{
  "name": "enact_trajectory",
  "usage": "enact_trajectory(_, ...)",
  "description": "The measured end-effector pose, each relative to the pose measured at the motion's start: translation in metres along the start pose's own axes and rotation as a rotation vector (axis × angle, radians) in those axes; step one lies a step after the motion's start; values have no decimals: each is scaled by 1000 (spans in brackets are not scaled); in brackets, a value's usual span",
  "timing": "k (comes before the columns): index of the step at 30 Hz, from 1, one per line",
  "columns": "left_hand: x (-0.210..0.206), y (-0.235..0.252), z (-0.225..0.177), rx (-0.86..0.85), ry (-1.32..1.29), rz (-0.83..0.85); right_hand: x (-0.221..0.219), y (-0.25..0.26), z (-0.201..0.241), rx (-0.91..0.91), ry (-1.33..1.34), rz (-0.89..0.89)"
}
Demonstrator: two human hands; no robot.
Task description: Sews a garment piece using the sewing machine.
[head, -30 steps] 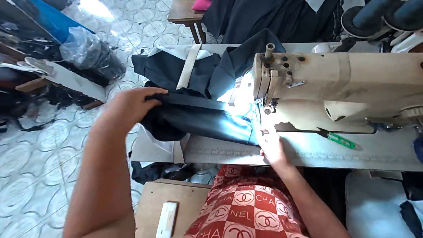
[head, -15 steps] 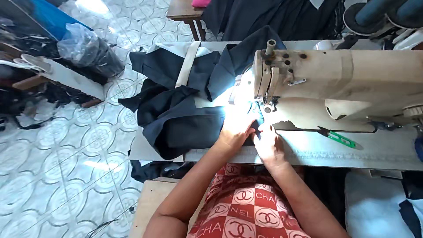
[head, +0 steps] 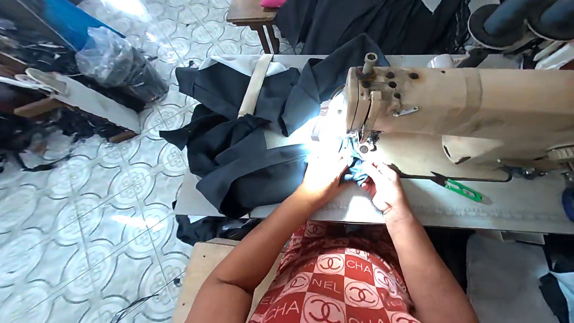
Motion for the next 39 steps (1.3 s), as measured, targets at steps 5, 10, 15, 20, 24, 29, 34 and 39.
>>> enact_trajectory(5,-11,11,1,143,16,68,-1,0,-1,-83,184,-20)
enact_trajectory(10,-14,13,5,93,-59,-53,-2,-2,0,-116,209,-15)
enact_trajectory(15,0,12,12,16,-100,-5,-2,-6,-1,-60,36,6)
enact_trajectory(20,8,9,12,89,42,44,-6,-7,-2,-31,-149,36)
enact_trajectory(24,-4,8,14,146,42,16,-5,-7,-2,-35,-137,44)
enact_trajectory(29,-7,5,17,102,-53,1,-6,-8,-1,-20,-200,63)
enact_trajectory(34,3,-3,13,14,-3,-80,-10,-11,-1,93,-447,70)
enact_trajectory(39,-1,-9,12,28,61,-165,-10,-11,-4,237,-624,61)
Point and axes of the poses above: each hand's wrist, its own y-axis towards the middle knuckle, its own x-axis out of the back of the hand, z = x × y, the point moved 6 cm from there along y, towards the middle knuckle, and after that the axes turned 12 degrees about y, right-handed, at the moved point
